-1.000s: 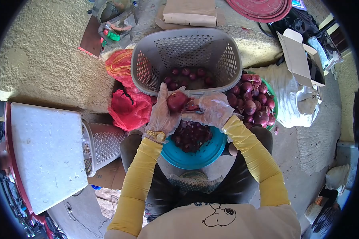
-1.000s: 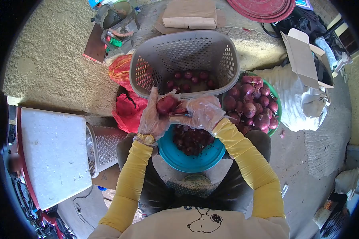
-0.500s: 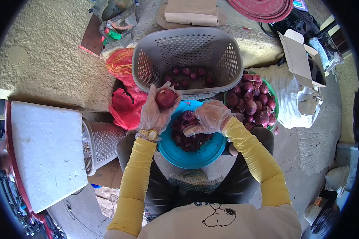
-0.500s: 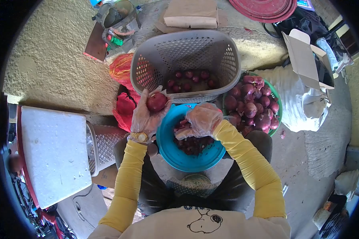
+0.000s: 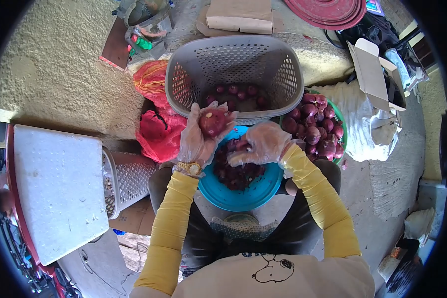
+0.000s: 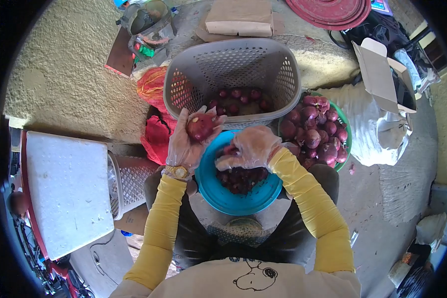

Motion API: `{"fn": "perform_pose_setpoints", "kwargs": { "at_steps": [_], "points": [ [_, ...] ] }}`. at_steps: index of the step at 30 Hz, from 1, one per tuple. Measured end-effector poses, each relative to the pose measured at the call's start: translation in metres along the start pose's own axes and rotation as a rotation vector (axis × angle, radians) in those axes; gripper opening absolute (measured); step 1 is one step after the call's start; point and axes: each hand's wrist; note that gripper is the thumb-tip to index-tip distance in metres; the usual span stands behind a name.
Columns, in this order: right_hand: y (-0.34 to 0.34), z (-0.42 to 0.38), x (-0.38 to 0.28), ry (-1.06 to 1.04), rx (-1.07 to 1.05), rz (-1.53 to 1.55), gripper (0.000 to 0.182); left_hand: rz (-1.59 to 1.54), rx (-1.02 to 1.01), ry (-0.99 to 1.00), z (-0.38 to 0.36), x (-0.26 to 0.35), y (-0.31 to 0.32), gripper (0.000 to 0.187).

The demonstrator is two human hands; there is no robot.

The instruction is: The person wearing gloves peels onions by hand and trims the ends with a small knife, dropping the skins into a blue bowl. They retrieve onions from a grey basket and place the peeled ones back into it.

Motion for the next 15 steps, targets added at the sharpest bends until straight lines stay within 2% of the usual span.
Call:
{"fn": "perform_pose_setpoints", "kwargs": {
  "at_steps": [1, 2, 3, 4, 6, 9, 12, 15],
  "points": [
    [0.000, 0.001, 0.001, -0.002, -0.002, 0.000, 0.068, 0.027, 0.049, 0.021, 0.000, -0.003, 0.001, 0.044],
    [0.000, 0.003, 0.003, 0.038, 0.103, 0.092, 0.067, 0.056, 0.096, 0.043, 0.000, -0.005, 0.002, 0.044],
    [0.001, 0.003, 0.004, 0.080, 0.208, 0.183, 0.067, 0.056, 0.096, 0.044, 0.003, -0.006, -0.001, 0.044],
    [0.002, 0.003, 0.004, 0.081, 0.209, 0.182, 0.067, 0.092, 0.082, 0.097, 0.008, -0.008, -0.006, 0.043],
    [0.002, 0.004, 0.003, 0.082, 0.482, 0.340, 0.071, 0.132, 0.061, 0.151, 0.014, -0.012, -0.006, 0.042],
    [-0.005, 0.004, 0.002, 0.168, 0.448, 0.261, 0.072, 0.197, -0.016, 0.213, 0.014, -0.017, 0.002, 0.043],
    [-0.003, 0.004, 0.005, 0.138, 0.506, 0.298, 0.073, 0.164, -0.045, 0.132, 0.014, -0.020, 0.006, 0.045],
    [0.002, 0.003, 0.010, 0.173, 0.467, 0.302, 0.076, 0.127, 0.005, 0.086, 0.014, -0.022, 0.006, 0.046]
  ]
}}
Point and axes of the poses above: each hand's wrist, its own z-axis towards the middle knuckle, its own y-axis out of the palm, x = y × z, and after that the axes turned 10 degrees about -y, right-handed
